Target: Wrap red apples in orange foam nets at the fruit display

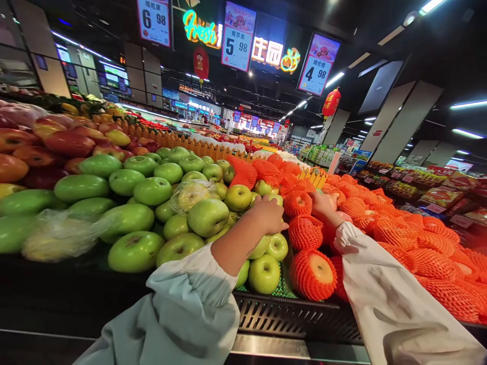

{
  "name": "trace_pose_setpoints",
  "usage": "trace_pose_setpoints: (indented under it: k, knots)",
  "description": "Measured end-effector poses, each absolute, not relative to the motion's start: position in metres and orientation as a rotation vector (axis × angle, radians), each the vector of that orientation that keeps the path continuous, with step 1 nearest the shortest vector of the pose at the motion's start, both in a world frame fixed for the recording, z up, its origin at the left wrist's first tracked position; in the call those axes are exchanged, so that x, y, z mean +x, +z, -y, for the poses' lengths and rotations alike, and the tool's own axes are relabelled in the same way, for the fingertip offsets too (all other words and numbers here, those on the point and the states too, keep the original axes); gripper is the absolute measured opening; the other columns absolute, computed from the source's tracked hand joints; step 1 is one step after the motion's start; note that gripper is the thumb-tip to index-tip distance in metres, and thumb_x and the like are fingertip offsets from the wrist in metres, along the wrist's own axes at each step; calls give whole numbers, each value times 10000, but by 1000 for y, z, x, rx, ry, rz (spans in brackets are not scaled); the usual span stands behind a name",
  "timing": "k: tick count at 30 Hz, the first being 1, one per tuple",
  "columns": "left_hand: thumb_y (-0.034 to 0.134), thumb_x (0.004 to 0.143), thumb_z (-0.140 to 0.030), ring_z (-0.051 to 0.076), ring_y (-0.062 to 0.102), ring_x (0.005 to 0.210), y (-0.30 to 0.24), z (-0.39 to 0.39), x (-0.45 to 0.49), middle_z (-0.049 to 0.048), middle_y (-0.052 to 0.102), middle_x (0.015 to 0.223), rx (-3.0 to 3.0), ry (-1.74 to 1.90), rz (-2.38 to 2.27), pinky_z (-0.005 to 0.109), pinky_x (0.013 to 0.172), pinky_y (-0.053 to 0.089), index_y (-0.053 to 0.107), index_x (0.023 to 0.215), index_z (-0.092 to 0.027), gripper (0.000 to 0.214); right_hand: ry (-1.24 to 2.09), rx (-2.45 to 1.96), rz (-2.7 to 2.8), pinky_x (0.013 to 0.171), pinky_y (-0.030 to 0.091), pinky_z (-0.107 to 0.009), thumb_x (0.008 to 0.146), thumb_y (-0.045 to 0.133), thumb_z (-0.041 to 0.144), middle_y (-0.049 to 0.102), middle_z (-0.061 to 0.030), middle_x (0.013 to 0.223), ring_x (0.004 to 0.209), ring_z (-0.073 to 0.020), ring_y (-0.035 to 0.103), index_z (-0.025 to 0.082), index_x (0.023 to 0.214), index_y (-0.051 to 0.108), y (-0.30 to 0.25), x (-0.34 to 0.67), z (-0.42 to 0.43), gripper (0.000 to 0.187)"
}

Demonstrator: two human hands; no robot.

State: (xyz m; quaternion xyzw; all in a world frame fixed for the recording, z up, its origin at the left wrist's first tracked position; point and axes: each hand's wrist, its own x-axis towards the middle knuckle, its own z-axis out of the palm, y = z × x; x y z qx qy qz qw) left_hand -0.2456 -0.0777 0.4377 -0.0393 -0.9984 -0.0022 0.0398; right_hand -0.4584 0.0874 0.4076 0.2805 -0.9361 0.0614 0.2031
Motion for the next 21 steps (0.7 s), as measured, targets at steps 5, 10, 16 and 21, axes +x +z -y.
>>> trace_pose_setpoints:
  k: [5,10,16,21]
  knots:
    - [508,949,-515,403,442,1404,436,79,-247,184,517,1519,-127,10,3048,565,1184,328,639,1357,-135,572,86,609,2552,737,450,-335,819,657,342,775,-142,1022,979,-306,701,167,1040,727,409,-467,-101,290]
    - [505,951,-505,408,453,1386,436,78,-247,195,540,1485,-125,0,3049,562,1171,334,648,1344,-129,562,-95,775,2409,766,438,-379,790,726,429,754,-155,1026,1022,-351,632,151,1023,711,418,-461,-113,363]
    - [525,942,-499,409,462,1382,434,79,-248,190,564,1450,-124,-17,3038,551,1172,340,652,1328,-125,551,178,720,2325,751,481,-413,777,719,578,730,-181,1024,948,-349,651,140,1032,684,424,-454,-121,507]
    - [531,947,-373,394,438,1398,436,76,-248,200,492,1516,-1,-88,2773,573,1187,323,524,1418,-89,549,917,767,1946,892,545,-454,708,736,655,711,-170,1185,1072,-333,663,163,1205,643,427,-443,-114,706]
